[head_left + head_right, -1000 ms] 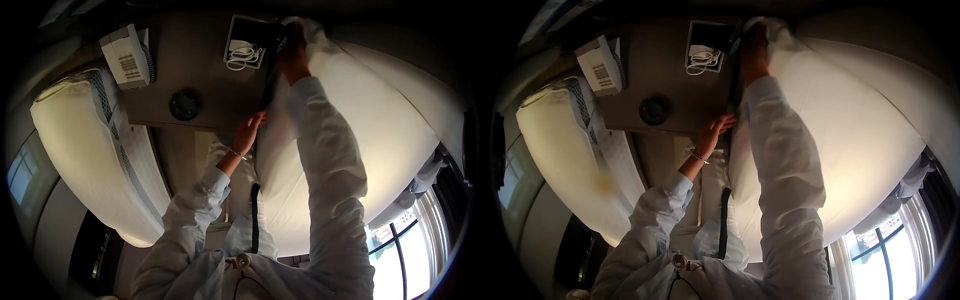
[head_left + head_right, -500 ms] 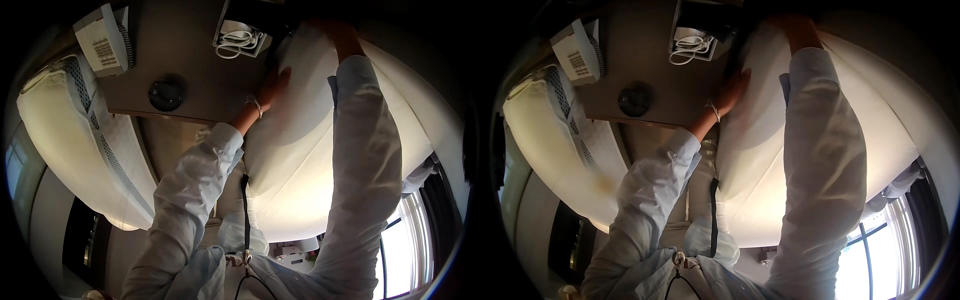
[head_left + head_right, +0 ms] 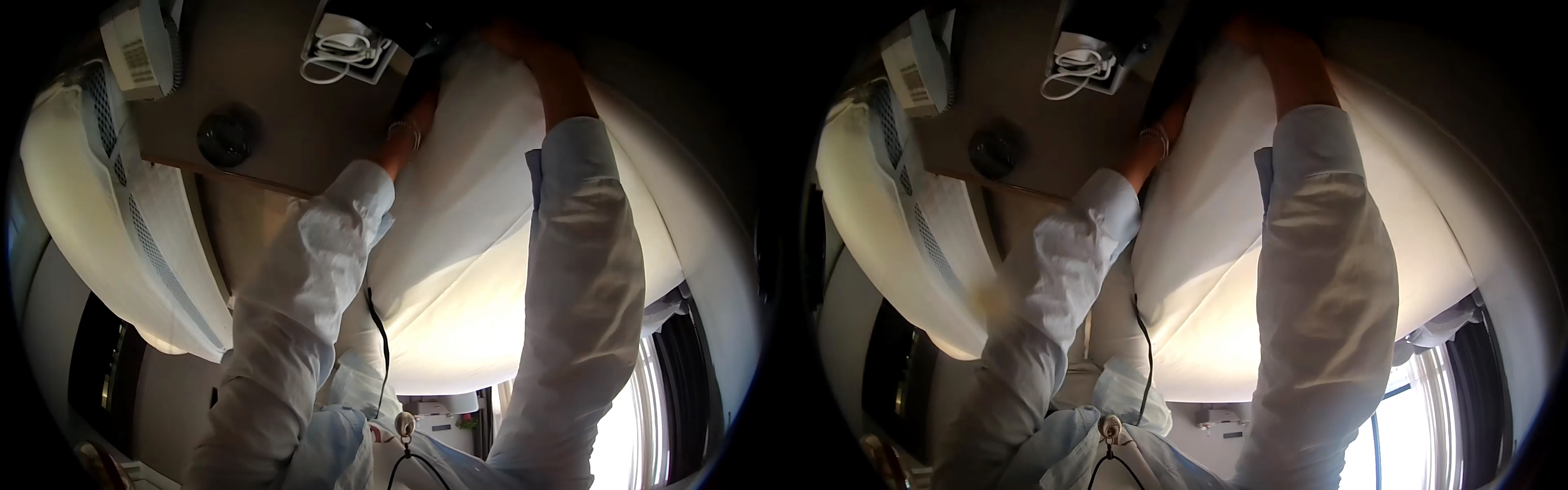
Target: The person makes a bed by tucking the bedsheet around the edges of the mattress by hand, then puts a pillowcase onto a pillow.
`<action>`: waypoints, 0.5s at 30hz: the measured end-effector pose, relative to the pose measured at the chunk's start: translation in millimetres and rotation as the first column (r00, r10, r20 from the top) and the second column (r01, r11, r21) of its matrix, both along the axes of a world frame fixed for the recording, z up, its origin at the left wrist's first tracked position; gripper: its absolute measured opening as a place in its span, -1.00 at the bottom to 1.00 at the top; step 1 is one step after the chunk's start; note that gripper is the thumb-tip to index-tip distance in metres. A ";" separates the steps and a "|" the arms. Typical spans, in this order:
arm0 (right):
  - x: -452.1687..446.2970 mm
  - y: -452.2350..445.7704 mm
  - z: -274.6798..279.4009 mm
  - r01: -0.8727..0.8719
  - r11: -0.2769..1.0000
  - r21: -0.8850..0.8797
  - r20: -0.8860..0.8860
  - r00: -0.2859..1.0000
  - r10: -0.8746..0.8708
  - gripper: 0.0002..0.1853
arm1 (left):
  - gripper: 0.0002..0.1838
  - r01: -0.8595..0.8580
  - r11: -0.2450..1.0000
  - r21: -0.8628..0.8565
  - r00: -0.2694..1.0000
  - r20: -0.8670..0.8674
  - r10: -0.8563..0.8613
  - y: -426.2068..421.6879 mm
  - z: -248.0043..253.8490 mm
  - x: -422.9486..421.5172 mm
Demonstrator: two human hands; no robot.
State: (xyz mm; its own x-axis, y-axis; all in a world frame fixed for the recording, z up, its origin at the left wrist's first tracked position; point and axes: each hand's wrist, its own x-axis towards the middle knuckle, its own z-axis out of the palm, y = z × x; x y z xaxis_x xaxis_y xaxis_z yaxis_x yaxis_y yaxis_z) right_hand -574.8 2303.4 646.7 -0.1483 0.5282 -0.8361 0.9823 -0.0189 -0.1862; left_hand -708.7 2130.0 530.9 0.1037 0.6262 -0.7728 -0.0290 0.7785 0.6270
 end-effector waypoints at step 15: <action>-58.9 -112.4 -30.6 0.081 0.880 0.467 0.003 0.996 -0.093 -0.59 | -0.43 -0.153 0.988 -0.019 0.986 0.060 0.154 -27.7 -19.9 -7.2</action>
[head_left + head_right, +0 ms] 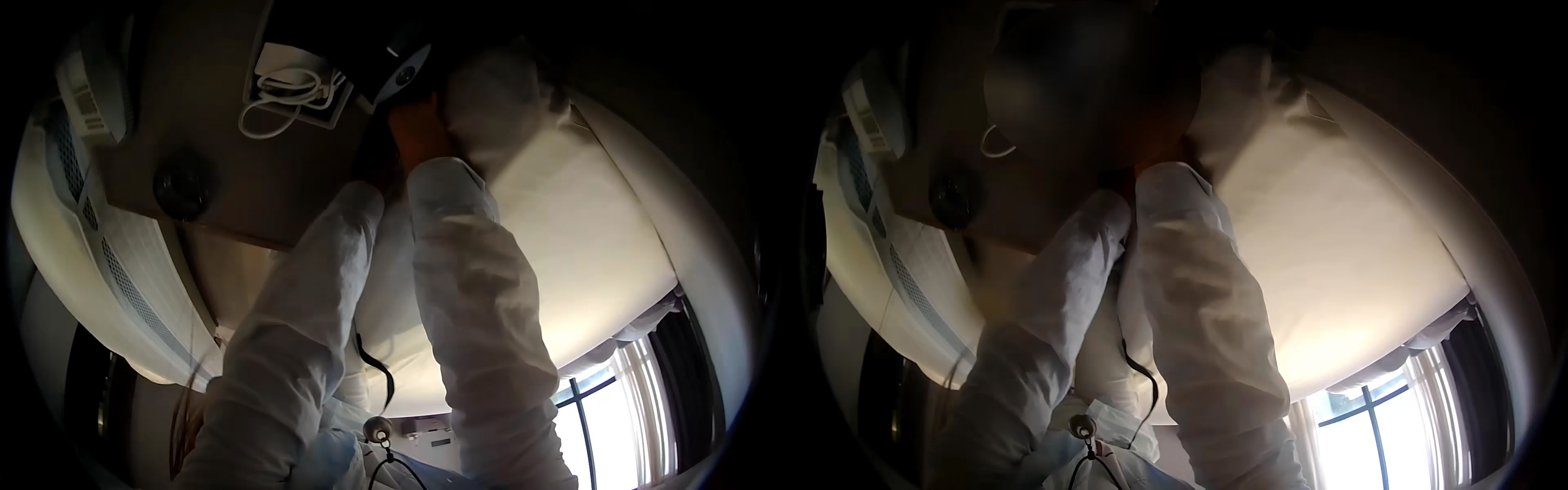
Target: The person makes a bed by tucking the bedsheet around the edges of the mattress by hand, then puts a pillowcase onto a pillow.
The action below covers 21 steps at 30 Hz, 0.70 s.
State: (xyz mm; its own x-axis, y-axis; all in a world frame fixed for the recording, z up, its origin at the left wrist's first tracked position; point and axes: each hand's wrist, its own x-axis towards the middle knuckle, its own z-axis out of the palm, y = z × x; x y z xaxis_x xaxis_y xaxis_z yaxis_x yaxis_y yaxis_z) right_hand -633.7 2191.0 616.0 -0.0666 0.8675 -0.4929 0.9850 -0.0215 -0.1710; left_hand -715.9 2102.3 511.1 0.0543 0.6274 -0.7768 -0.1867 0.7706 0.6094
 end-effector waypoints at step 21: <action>-20.9 -13.1 -17.0 0.134 0.991 0.018 0.022 0.991 -0.134 -0.61 | -0.44 0.019 1.000 -0.004 0.997 0.071 -0.018 -18.3 -8.3 -8.3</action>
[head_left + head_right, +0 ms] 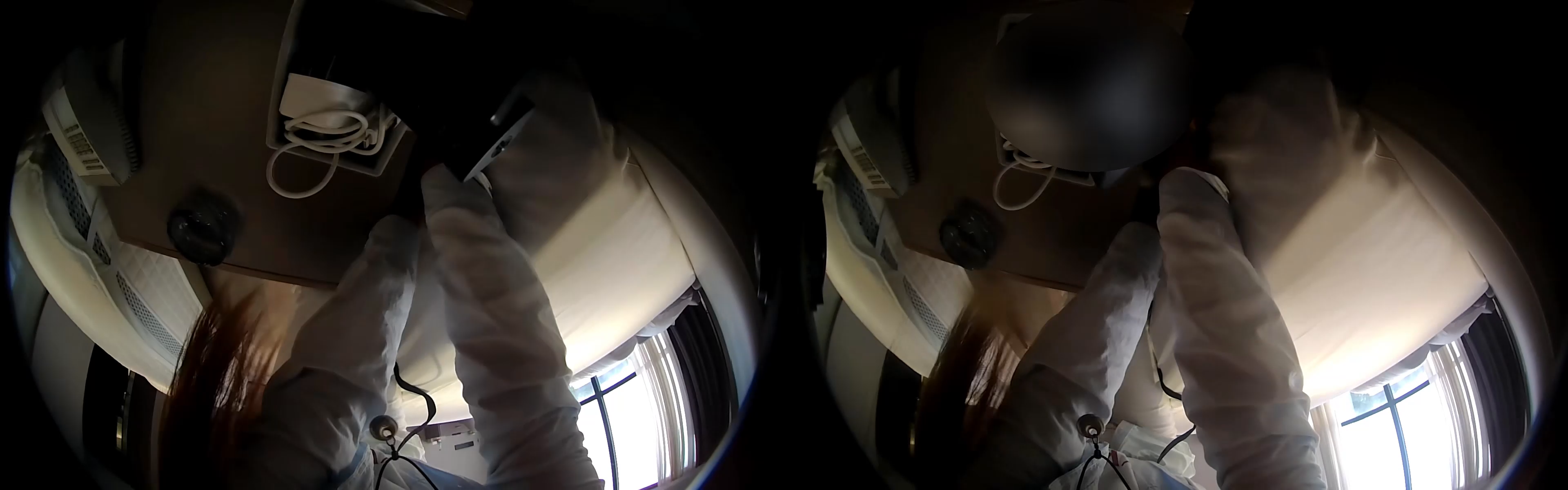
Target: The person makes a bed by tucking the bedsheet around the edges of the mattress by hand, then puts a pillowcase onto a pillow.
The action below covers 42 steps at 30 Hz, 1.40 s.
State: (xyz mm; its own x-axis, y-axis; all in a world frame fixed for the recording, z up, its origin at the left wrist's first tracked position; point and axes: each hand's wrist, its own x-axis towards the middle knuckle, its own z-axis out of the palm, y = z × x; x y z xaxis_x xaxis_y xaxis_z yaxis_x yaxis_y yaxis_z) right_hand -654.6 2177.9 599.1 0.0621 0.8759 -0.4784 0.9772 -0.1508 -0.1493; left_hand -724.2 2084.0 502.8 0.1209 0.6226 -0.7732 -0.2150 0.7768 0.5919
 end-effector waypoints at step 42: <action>-27.9 24.7 -44.6 0.211 0.977 0.042 -0.022 0.977 -0.210 -0.62 | -0.45 -0.165 0.986 -0.022 0.949 -0.276 0.153 -71.8 150.0 -279.9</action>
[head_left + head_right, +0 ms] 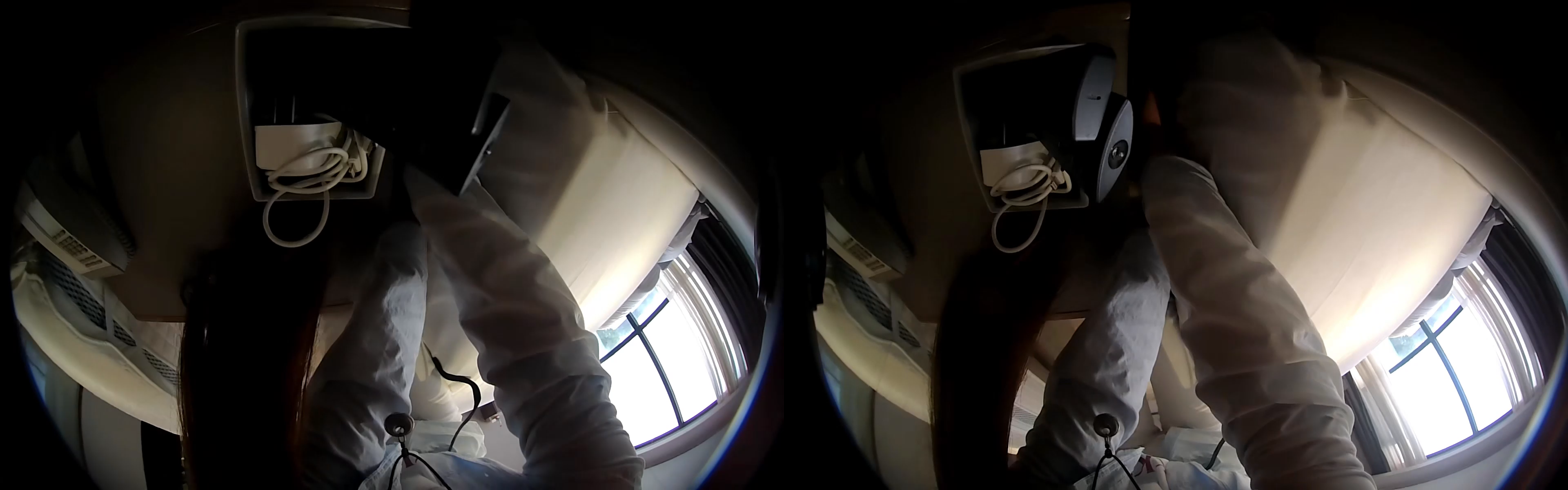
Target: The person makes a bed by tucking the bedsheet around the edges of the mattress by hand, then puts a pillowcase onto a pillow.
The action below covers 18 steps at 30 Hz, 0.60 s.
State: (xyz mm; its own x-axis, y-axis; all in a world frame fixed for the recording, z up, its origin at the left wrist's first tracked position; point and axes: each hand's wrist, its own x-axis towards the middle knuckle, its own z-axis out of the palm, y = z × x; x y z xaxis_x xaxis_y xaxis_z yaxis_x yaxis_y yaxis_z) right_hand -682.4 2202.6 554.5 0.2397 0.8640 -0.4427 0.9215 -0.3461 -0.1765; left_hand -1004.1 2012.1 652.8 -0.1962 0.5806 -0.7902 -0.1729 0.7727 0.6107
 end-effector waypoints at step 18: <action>-3.1 -19.8 10.7 0.062 0.998 -0.001 -0.006 0.998 -0.062 -0.62 | -0.45 0.044 0.999 0.002 0.999 -0.025 -0.044 16.6 -5.5 -7.3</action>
